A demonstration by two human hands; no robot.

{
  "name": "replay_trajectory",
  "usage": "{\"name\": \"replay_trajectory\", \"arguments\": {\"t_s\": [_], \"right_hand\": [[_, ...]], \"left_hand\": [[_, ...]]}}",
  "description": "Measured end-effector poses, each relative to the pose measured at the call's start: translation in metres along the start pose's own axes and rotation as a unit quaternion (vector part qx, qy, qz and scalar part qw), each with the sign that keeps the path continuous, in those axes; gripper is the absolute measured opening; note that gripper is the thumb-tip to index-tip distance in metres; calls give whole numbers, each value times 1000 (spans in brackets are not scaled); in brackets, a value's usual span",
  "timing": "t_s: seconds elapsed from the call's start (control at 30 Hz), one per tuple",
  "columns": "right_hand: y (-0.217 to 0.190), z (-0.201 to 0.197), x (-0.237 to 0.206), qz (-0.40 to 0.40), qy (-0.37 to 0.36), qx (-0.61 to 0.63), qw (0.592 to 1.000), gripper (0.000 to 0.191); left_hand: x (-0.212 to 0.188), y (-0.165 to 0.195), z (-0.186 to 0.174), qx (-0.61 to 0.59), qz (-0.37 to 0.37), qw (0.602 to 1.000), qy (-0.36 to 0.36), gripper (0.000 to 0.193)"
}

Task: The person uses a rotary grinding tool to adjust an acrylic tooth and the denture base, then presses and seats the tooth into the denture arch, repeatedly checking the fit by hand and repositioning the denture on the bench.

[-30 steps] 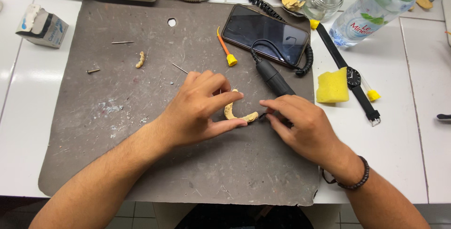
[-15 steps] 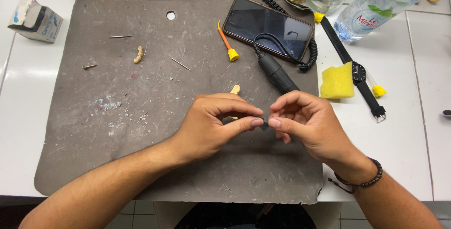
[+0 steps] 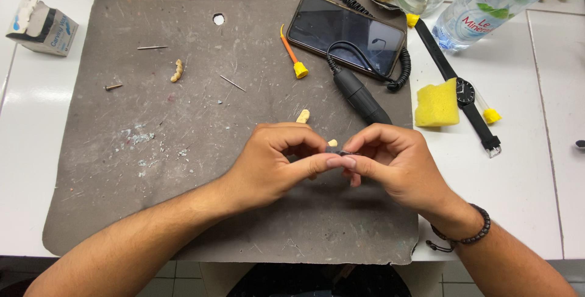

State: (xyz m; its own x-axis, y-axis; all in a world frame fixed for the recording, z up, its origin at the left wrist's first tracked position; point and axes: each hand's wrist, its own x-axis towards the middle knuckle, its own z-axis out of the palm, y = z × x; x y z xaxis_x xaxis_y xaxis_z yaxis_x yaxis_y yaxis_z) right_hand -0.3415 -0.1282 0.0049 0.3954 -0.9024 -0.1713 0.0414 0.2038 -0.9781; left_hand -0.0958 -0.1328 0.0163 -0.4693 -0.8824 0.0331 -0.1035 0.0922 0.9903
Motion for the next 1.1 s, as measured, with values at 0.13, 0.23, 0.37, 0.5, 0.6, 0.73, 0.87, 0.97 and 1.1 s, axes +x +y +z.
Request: {"name": "replay_trajectory", "arguments": {"t_s": [0.13,0.23,0.37,0.5,0.6,0.73,0.87,0.97,1.1], "right_hand": [[-3,4,-6,-130,56,-179,974,12],[-7,6,-8,-244,80,-253,933,18],[-11,7,-9,-342,90,-302,885,23],[-11,7,-10,-332,59,-300,892,25],[-10,6,-10,-292,11,-197,936,29],[-4,6,-6,-184,-1,-77,980,38],[-1,5,-4,-122,12,-8,992,46],[-2,3,-3,-65,42,-57,995,39],[-2,4,-7,-84,86,-136,983,27]], "left_hand": [[-1,3,-2,102,183,978,-1,15],[-4,7,-1,131,196,972,9,17],[-4,10,-1,35,102,994,-4,14],[-3,9,1,19,73,997,24,13],[-2,8,0,-5,89,996,24,17],[-1,8,-1,50,128,990,27,19],[-1,8,-2,98,174,980,12,21],[-2,8,-1,74,150,986,17,21],[-2,7,1,50,94,993,43,20]]}}
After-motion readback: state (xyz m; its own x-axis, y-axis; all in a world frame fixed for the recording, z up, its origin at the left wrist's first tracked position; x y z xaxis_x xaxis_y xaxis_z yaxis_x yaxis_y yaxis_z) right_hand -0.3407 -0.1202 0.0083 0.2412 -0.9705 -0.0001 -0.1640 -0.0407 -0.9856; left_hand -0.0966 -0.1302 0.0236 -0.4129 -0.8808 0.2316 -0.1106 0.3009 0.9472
